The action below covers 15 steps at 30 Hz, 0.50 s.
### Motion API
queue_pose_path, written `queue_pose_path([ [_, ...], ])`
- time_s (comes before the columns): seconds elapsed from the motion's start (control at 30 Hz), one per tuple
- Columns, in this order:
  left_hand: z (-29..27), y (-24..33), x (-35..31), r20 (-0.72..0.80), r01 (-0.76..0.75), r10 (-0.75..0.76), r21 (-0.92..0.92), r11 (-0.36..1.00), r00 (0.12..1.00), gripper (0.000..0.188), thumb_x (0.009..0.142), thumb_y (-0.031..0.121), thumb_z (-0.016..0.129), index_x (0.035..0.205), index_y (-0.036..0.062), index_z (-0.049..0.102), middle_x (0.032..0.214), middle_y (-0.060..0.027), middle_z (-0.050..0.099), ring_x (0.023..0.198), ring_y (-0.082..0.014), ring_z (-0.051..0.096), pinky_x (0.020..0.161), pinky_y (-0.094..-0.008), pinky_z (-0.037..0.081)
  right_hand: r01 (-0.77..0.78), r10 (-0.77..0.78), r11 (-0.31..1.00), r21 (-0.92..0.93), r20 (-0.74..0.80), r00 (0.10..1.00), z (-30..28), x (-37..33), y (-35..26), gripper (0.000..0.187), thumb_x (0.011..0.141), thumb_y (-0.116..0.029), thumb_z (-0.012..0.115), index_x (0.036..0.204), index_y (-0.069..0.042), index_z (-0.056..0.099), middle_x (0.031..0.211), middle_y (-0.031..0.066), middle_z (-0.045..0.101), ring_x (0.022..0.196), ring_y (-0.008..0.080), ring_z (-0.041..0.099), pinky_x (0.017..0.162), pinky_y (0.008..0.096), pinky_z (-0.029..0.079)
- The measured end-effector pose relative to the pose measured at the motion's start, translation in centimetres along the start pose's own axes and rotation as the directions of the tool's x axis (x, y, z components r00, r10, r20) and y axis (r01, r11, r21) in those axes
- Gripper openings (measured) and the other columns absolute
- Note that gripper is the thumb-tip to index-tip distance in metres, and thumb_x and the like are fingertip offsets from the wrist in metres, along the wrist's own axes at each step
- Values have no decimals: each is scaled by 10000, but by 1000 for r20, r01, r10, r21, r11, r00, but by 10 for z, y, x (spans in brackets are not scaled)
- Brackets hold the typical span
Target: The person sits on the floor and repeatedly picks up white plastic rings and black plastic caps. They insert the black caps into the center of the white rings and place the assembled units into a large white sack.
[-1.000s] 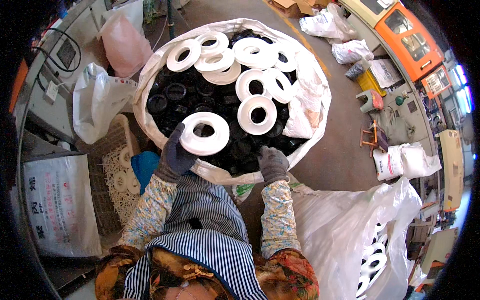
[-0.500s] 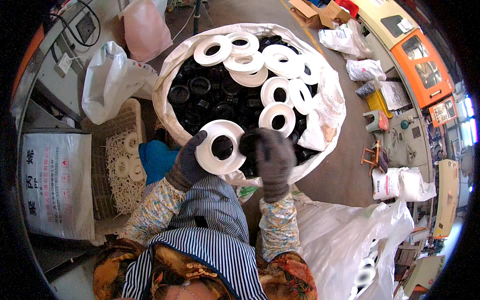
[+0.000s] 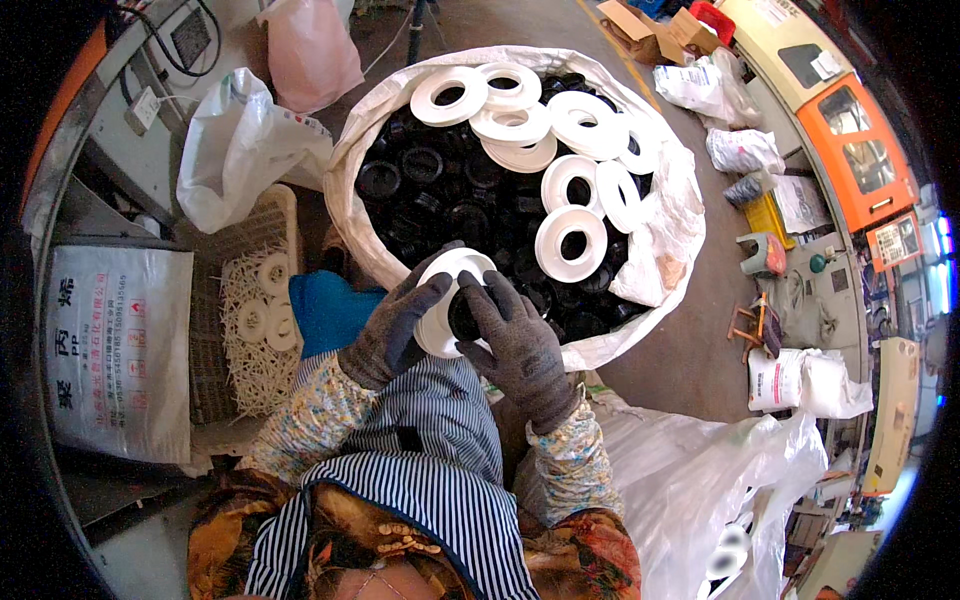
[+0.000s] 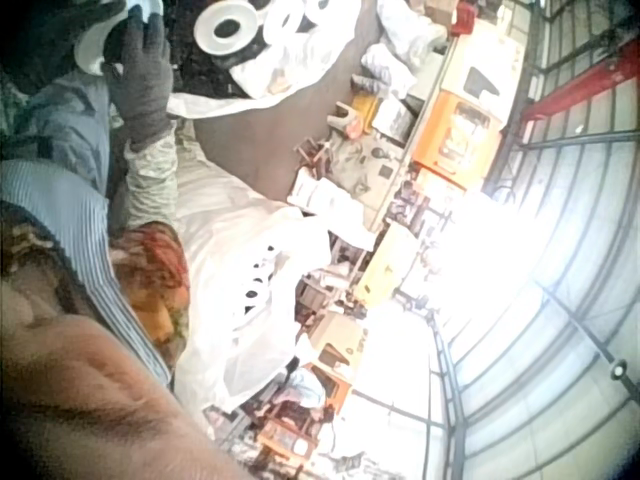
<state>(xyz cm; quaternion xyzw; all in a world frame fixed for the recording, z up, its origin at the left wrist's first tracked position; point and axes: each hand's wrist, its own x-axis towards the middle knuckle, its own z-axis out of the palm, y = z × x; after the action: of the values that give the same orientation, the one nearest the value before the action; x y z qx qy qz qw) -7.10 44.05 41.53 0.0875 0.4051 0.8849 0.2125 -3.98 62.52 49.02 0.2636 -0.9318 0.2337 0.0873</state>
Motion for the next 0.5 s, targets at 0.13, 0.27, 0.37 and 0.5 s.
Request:
queue_pose_path([
  [0.13,-19,-20,3,233,-365,282,622,692,931,524,1041,215,531,1504,48,352,1444,-175,486,1286,-263,556,1072,-389,494,3,0,998,-66,50,999,3,-5,8,691,775,-215,781,1400,-91,513,1381,234,522,1166,432,607,921,470,563],
  [0.27,-17,-8,2,493,-651,509,735,190,706,773,808,67,762,1458,127,349,1503,-267,367,1348,-443,479,1085,-480,488,195,-221,900,-391,-22,975,15,-11,17,680,766,-204,774,1390,-112,518,1377,228,526,1149,440,613,880,484,580],
  [0.37,-6,1,-3,248,-341,237,605,720,939,848,790,68,775,1501,153,321,1498,-276,366,1349,-441,478,1087,-479,484,113,-116,983,-144,-11,993,-2,-9,11,719,732,-146,775,1392,-60,502,1379,250,524,1185,431,600,928,458,567],
  [0.5,-4,-1,-1,505,-679,509,693,242,697,638,891,-23,649,1471,85,406,1515,-243,399,1343,-401,494,1105,-449,462,51,-51,999,-9,34,998,-11,-12,6,752,710,-123,786,1396,-23,494,1398,264,512,1206,427,592,947,441,560],
])
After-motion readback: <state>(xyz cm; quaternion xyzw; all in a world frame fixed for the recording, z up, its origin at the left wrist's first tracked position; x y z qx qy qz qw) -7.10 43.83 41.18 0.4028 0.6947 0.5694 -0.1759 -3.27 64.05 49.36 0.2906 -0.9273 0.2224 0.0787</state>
